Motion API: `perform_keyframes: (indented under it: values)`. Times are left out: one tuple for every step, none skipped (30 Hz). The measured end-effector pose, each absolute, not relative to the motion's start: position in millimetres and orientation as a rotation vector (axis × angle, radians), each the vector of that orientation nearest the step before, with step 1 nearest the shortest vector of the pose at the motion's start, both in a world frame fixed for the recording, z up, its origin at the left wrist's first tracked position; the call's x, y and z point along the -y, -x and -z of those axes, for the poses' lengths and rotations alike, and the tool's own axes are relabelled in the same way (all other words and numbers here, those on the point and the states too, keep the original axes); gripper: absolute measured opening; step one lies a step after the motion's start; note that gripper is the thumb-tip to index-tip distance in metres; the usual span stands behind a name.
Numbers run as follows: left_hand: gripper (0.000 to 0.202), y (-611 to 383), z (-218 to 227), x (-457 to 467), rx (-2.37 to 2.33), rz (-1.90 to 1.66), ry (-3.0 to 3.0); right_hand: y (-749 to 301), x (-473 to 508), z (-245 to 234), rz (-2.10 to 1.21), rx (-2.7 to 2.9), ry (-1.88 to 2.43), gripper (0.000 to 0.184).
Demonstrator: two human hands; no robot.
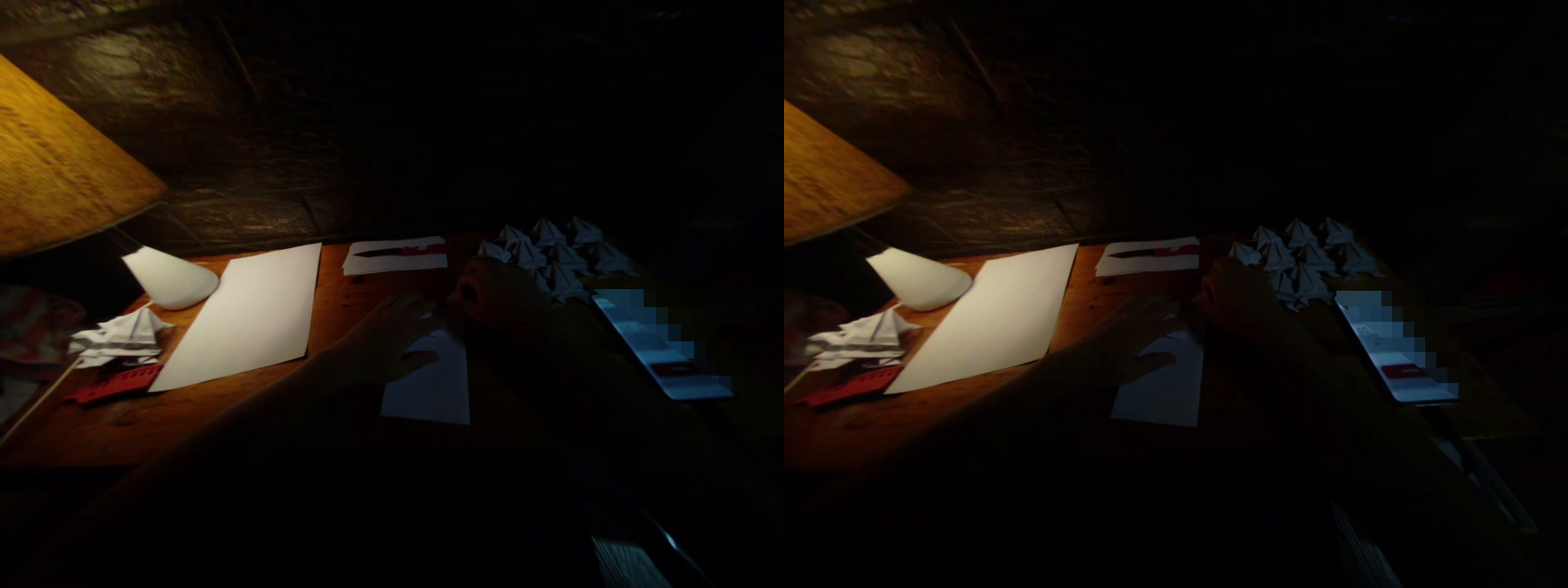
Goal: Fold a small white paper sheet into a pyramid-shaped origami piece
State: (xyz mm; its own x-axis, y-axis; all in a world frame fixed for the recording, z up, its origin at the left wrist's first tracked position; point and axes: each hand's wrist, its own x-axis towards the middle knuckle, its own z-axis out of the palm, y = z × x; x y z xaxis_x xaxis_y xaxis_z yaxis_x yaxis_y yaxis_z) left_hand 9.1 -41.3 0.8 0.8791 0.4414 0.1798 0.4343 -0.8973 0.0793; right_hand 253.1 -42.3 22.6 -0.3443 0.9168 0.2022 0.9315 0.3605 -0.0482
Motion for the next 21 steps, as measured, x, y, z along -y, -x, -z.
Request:
perform_keyframes:
  values:
    - [0.05, -9.1, -0.5, 40.7, -0.695, -0.302, -3.013, -252.2, 41.6, -21.7, 0.086, 2.442, 1.614, 0.03]
    - [0.05, -9.0, -0.4, 40.1, -0.687, -0.3, -3.016, -251.3, 40.8, -20.8, 0.049, 2.467, 1.556, 0.03]
    - [0.05, -8.9, -0.4, 39.6, -0.679, -0.297, -3.019, -250.6, 39.9, -20.1, 0.012, 2.494, 1.506, 0.03]
    - [0.05, -8.9, -0.7, 39.2, -0.674, -0.293, -3.025, -250.1, 39.2, -19.6, -0.019, 2.523, 1.466, 0.032]
    - [0.05, -8.9, -1.2, 39.0, -0.674, -0.292, -3.033, -249.7, 38.7, -19.3, -0.038, 2.543, 1.446, 0.033]
    - [0.05, -8.9, -1.8, 39.0, -0.675, -0.293, -3.043, -249.6, 38.5, -19.3, -0.051, 2.554, 1.44, 0.034]
    - [0.05, -8.9, -2.6, 39.2, -0.678, -0.295, -3.055, -249.6, 38.7, -19.6, -0.06, 2.551, 1.443, 0.035]
    - [0.05, -8.8, -3.3, 39.5, -0.681, -0.296, -3.066, -249.9, 39.2, -20.1, -0.066, 2.541, 1.45, 0.036]
    - [0.049, -8.5, -3.9, 39.9, -0.682, -0.294, -3.077, -250.2, 39.9, -20.7, -0.071, 2.532, 1.458, 0.037]
    - [0.048, -8.2, -4.4, 40.3, -0.68, -0.295, -3.085, -250.7, 40.6, -21.4, -0.072, 2.528, 1.464, 0.038]
    - [0.047, -7.7, -4.6, 40.6, -0.68, -0.303, -3.093, -251.2, 41.3, -21.9, -0.069, 2.529, 1.465, 0.038]
    - [0.047, -7.2, -4.7, 40.8, -0.681, -0.31, -3.1, -251.6, 41.9, -22.4, -0.058, 2.538, 1.462, 0.038]
    - [0.047, -6.6, -4.6, 40.9, -0.681, -0.319, -3.108, -252.0, 42.3, -22.7, -0.042, 2.549, 1.458, 0.037]
    - [0.046, -6.1, -4.6, 41.0, -0.68, -0.328, -3.118, -252.3, 42.5, -22.9, -0.026, 2.558, 1.456, 0.036]
    - [0.045, -5.6, -4.5, 41.1, -0.678, -0.332, -3.128, -252.5, 42.8, -23.1, -0.014, 2.566, 1.455, 0.035]
    - [0.044, -5.2, -4.5, 41.2, -0.677, -0.331, -3.137, -252.5, 43.0, -23.3, -0.005, 2.572, 1.455, 0.034]
    - [0.044, -5.0, -4.7, 41.3, -0.675, -0.329, -3.145, -252.2, 43.4, -23.7, 0.001, 2.575, 1.458, 0.032]
    - [0.043, -4.9, -5.0, 41.4, -0.673, -0.334, -3.152, -251.8, 43.9, -24.2, 0.004, 2.574, 1.461, 0.03]
    - [0.043, -5.0, -5.3, 41.5, -0.671, -0.344, -3.159, -251.3, 44.4, -24.9, 0.006, 2.571, 1.464, 0.029]
    - [0.043, -5.1, -5.8, 41.6, -0.667, -0.353, -3.164, -250.7, 45.1, -25.7, 0.006, 2.567, 1.469, 0.029]
    - [0.044, -5.4, -6.4, 41.6, -0.657, -0.362, -3.169, -250.0, 45.7, -26.5, 0.003, 2.559, 1.481, 0.029]
